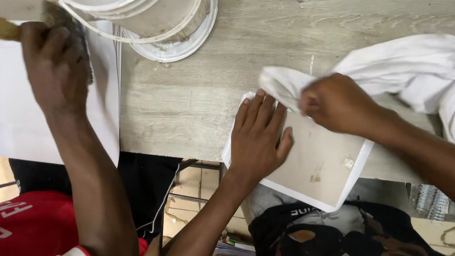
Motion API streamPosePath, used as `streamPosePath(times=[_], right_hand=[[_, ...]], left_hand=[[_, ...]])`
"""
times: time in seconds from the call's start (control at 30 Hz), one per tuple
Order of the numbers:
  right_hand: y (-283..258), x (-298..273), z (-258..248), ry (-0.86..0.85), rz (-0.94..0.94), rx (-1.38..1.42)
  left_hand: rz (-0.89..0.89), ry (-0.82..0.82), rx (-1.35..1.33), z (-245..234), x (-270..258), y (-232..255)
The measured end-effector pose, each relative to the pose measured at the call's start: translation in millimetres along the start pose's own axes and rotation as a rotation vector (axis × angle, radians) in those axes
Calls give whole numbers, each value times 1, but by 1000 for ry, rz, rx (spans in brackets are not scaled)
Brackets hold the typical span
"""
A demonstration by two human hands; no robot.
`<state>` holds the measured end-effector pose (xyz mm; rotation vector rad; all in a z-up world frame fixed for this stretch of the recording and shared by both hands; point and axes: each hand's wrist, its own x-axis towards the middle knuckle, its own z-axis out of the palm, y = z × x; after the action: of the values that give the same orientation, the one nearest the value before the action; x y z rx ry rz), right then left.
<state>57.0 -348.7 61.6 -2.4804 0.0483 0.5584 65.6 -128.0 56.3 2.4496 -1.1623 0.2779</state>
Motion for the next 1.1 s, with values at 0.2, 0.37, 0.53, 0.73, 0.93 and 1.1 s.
streamPosePath(times=[0.2, 0.37, 0.53, 0.73, 0.93, 1.1], right_hand=[[18, -27, -3, 76, -123, 75], [32, -64, -16, -95, 257, -71], [-38, 65, 7, -3, -75, -71], [-38, 57, 5, -40, -141, -23], [24, -89, -24, -39, 364, -56], [-17, 7, -12, -129, 141, -162]], left_hand=[[-37, 61, 14, -1, -2, 1], [-66, 32, -22, 0, -3, -3], [-63, -25, -19, 24, -24, -14], [-131, -4, -31, 29, -31, -15], [-145, -24, -102, 26, -25, -16], [-142, -26, -171, 19, -21, -16]])
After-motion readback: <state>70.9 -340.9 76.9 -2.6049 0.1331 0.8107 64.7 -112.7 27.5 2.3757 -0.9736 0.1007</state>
